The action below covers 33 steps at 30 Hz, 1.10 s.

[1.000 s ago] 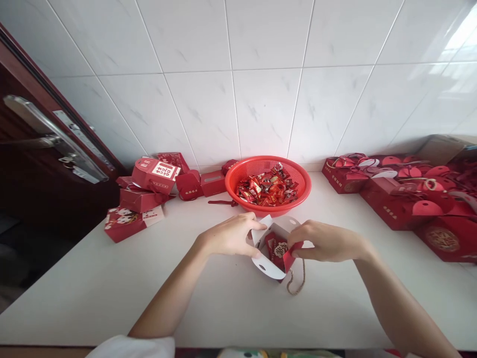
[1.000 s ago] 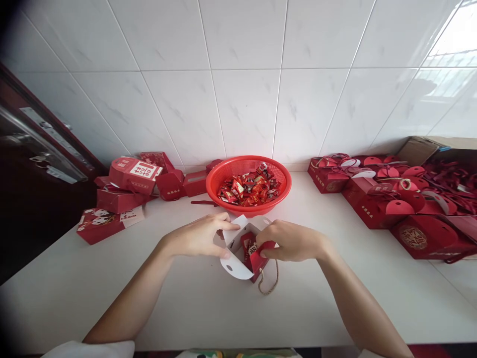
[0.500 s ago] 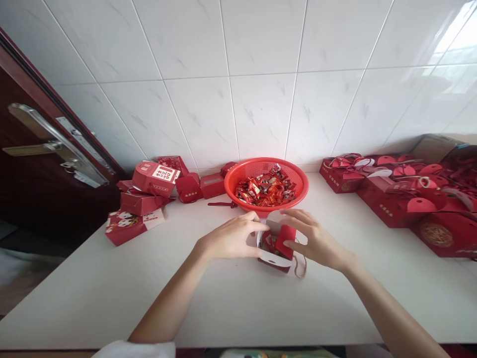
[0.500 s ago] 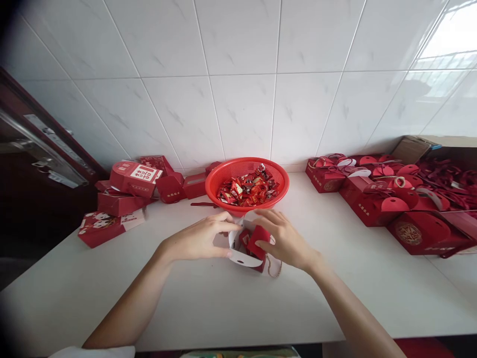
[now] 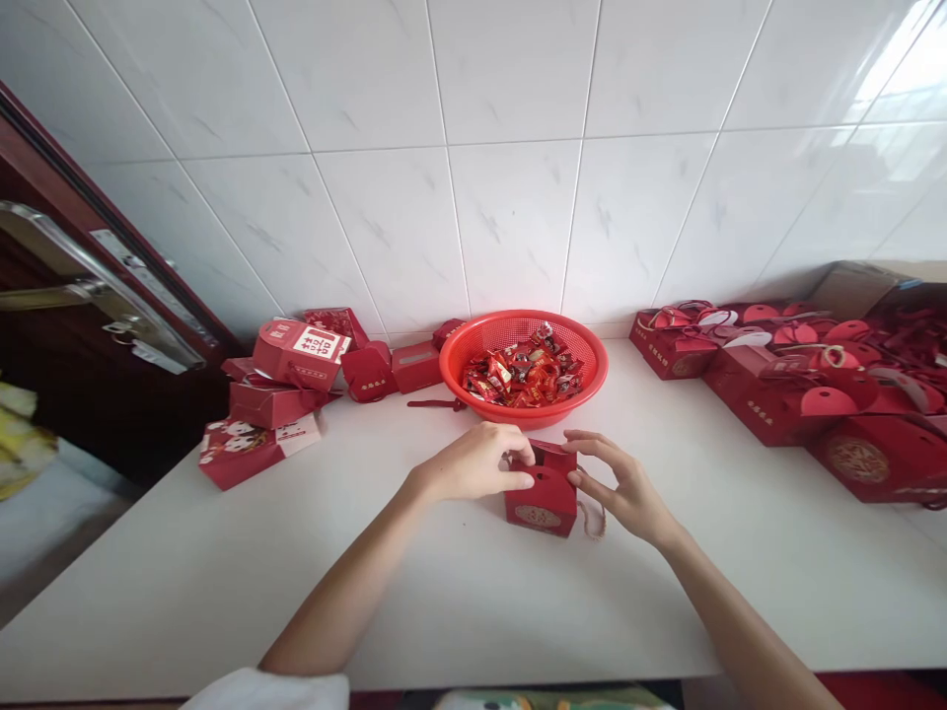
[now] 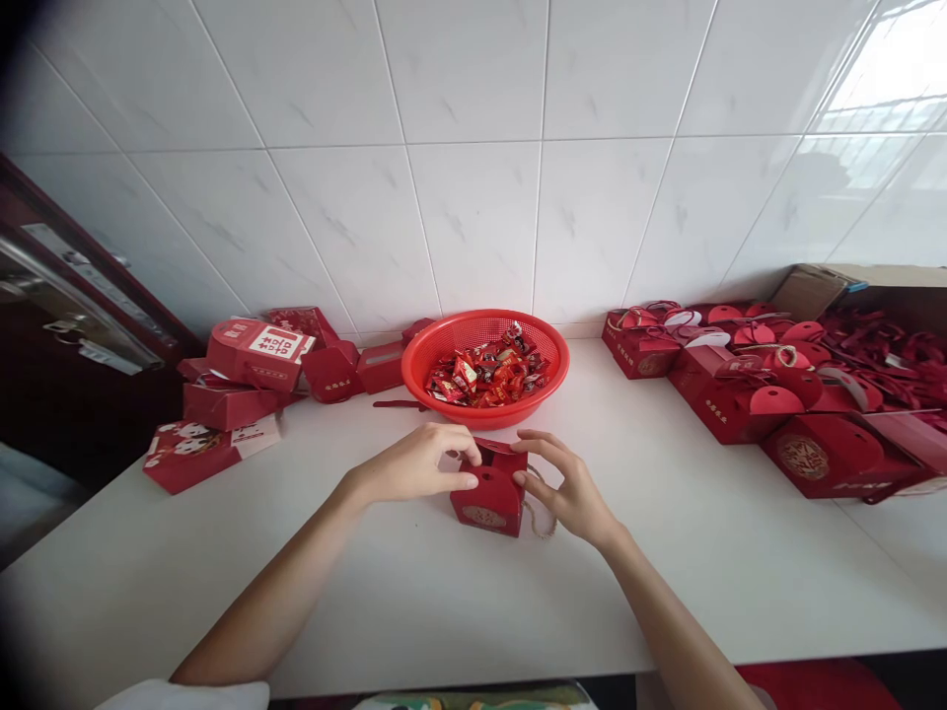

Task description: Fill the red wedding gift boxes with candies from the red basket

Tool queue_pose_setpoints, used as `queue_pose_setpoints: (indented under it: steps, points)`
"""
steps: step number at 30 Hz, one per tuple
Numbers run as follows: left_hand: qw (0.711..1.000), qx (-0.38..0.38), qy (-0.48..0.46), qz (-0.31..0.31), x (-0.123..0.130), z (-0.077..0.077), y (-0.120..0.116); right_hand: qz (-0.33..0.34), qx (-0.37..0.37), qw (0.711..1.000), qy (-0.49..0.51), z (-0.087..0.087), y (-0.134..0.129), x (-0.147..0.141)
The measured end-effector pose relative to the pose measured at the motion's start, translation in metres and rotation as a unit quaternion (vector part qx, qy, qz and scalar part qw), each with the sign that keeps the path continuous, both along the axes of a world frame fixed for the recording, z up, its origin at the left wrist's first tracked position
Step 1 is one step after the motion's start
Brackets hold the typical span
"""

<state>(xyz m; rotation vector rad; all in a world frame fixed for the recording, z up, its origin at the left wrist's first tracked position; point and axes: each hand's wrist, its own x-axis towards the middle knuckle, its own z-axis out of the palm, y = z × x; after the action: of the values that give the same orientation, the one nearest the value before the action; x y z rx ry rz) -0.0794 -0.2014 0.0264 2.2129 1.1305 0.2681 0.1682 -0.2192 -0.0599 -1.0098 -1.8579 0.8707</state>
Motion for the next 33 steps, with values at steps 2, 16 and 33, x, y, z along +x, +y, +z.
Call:
queue_pose_setpoints:
  steps: [2, 16, 33]
  points:
    - [0.999, 0.01, 0.017, 0.045, 0.0, -0.002, 0.001, 0.011, -0.017, 1.0, 0.005, 0.0, -0.002, -0.001]
    - [0.996, -0.091, 0.005, 0.012, 0.002, -0.02, 0.01, -0.04, -0.169, 0.983, -0.059, 0.003, 0.004, 0.017]
    - [0.958, -0.095, -0.267, 0.034, 0.041, 0.041, 0.0, -0.058, -0.091, 0.98, 0.168, 0.102, -0.009, 0.025]
